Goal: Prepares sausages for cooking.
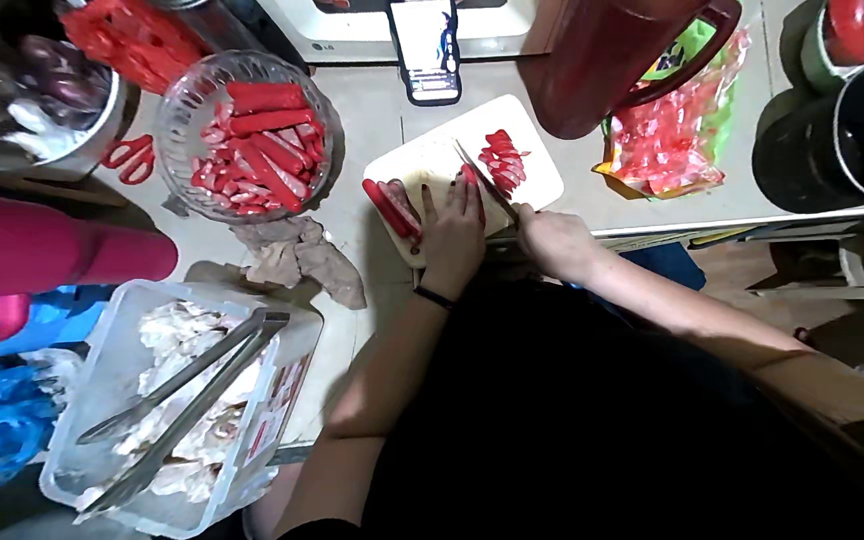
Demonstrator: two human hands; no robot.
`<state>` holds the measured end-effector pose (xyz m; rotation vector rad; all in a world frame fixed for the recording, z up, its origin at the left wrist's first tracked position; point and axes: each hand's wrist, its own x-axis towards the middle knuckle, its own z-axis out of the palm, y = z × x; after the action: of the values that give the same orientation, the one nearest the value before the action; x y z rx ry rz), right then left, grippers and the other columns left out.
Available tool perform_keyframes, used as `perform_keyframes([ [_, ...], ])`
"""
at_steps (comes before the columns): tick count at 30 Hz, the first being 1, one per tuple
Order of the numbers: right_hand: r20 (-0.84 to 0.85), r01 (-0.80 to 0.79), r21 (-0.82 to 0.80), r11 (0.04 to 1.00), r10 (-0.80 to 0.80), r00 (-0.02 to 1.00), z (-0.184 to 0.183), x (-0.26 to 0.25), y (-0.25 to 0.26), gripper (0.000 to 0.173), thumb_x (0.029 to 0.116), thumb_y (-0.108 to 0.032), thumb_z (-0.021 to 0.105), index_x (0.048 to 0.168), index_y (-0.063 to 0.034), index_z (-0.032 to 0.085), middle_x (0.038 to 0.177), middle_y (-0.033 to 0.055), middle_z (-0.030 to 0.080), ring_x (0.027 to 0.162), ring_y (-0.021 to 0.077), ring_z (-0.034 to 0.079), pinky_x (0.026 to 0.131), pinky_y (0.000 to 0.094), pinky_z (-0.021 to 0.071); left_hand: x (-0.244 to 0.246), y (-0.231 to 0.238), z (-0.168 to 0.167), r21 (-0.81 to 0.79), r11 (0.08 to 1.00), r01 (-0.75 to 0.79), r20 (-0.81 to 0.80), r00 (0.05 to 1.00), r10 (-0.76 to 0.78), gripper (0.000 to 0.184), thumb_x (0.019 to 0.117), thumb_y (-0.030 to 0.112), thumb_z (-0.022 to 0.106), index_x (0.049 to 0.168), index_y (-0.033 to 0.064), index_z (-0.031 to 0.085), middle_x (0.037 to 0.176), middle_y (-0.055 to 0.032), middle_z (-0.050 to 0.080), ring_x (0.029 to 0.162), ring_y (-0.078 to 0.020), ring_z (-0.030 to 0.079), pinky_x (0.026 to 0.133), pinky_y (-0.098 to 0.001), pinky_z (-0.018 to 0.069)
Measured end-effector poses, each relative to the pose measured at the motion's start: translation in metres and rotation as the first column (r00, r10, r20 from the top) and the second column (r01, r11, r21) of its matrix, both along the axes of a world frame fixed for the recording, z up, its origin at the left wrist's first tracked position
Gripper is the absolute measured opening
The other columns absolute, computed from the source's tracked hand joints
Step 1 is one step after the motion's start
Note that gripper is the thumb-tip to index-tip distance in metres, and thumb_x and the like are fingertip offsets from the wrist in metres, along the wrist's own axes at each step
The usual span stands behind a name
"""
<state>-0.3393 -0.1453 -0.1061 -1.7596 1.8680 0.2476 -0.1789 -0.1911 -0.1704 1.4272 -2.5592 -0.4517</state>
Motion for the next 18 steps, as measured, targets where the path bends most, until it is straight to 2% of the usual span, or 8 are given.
perform_keyframes([
  [2, -0.016, 0.006, 0.022, 1.000, -0.006, 1.000, -0.006, 0.004, 0.001, 0.030, 0.1091, -0.020, 0.042, 0.130, -0.0012, 0.054, 0.096, 0.0229, 0.070, 0.094, 0.0447, 0.072, 0.074, 0.0606, 0.0563, 0.002, -0.005, -0.005, -0.026, 1.000, 0.003, 0.007, 1.000, -0.002, 0.049, 0.1020, 0.006, 0.047, 0.151, -0.0015, 0.048, 0.160, -0.0187, 0.043, 0.148, -0.0361, 0.043, 0.120, -0.0715, 0.0134],
  [6, -0.062, 0.009, -0.003, 1.000, -0.009, 0.998, -0.008, 0.004, -0.007, 0.026, 0.1081, -0.017, 0.042, 0.125, 0.0006, 0.053, 0.097, 0.0238, 0.070, 0.094, 0.0457, 0.072, 0.073, 0.0604, 0.0559, 0.005, -0.008, -0.010, -0.025, 1.000, 0.015, 0.017, 1.000, -0.015, 0.050, 0.1040, 0.010, 0.045, 0.153, 0.0024, 0.046, 0.162, -0.0131, 0.042, 0.149, -0.0336, 0.041, 0.120, -0.0735, 0.0101],
  [11, -0.096, -0.036, -0.024, 0.999, 0.034, 0.995, -0.005, 0.005, -0.014, 0.025, 0.1070, -0.014, 0.043, 0.123, 0.0010, 0.055, 0.095, 0.0239, 0.070, 0.093, 0.0462, 0.072, 0.070, 0.0607, 0.0553, 0.003, -0.010, -0.010, -0.035, 0.999, 0.019, 0.031, 0.999, -0.018, 0.052, 0.1033, 0.012, 0.046, 0.155, 0.0038, 0.044, 0.162, -0.0125, 0.042, 0.148, -0.0352, 0.042, 0.118, -0.0762, 0.0099],
  [15, -0.116, -0.070, 0.025, 0.997, 0.072, 0.991, 0.007, 0.009, -0.020, 0.022, 0.1046, -0.011, 0.048, 0.121, 0.0008, 0.056, 0.096, 0.0236, 0.069, 0.093, 0.0458, 0.071, 0.070, 0.0612, 0.0550, -0.001, -0.011, -0.004, -0.008, 1.000, 0.009, 0.077, 0.997, -0.009, 0.055, 0.1019, 0.015, 0.048, 0.155, 0.0023, 0.042, 0.163, -0.0121, 0.040, 0.150, -0.0347, 0.039, 0.119, -0.0749, 0.0088],
  [18, -0.096, -0.042, 0.098, 0.994, 0.051, 0.994, 0.021, 0.016, -0.025, 0.020, 0.1029, -0.012, 0.050, 0.118, -0.0013, 0.058, 0.099, 0.0223, 0.070, 0.097, 0.0441, 0.071, 0.074, 0.0618, 0.0547, -0.003, -0.011, -0.002, -0.011, 1.000, -0.001, 0.070, 0.998, 0.002, 0.055, 0.0999, 0.015, 0.050, 0.153, -0.0001, 0.045, 0.161, -0.0142, 0.044, 0.149, -0.0352, 0.041, 0.119, -0.0750, 0.0081],
])
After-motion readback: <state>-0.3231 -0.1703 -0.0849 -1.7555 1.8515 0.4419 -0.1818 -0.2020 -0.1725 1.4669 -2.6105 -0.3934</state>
